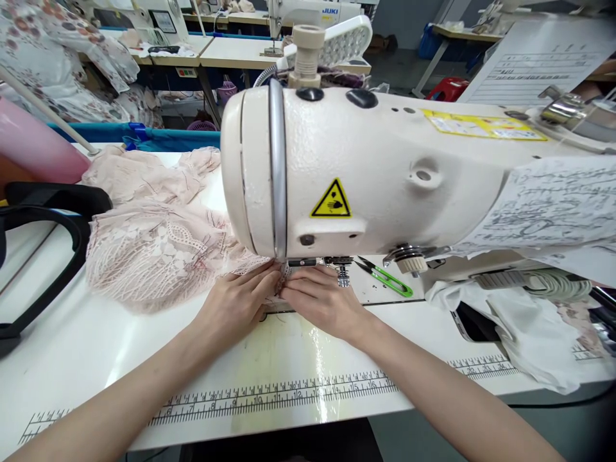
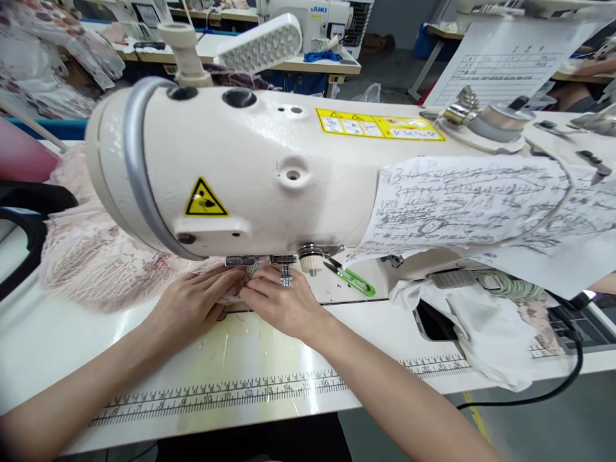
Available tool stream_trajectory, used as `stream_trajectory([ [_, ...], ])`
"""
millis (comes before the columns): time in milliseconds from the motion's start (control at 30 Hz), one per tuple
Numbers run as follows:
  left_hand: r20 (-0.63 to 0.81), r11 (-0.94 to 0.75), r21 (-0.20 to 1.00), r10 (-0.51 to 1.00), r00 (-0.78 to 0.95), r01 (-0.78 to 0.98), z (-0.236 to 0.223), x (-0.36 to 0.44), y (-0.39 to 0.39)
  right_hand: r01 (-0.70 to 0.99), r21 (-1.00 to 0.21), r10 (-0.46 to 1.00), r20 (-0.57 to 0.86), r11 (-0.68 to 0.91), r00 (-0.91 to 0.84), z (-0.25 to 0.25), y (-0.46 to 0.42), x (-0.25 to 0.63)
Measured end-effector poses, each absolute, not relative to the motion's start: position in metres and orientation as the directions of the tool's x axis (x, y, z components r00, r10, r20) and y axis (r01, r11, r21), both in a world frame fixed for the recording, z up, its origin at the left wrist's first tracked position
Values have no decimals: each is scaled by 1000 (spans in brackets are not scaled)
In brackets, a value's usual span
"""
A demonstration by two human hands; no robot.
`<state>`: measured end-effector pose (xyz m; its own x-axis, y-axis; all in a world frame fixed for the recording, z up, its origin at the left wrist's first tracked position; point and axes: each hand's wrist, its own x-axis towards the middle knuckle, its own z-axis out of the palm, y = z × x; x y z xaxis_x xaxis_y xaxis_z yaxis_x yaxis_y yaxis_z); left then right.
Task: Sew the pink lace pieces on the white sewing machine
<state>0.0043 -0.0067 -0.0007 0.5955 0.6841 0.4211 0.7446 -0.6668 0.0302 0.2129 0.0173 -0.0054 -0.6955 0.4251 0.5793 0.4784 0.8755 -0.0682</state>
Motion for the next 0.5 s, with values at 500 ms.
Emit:
stream_trajectory([
  [500, 389, -620, -13, 719, 575, 784, 0, 10, -10, 514, -123, 498, 512, 849, -700, -10, 23, 221],
])
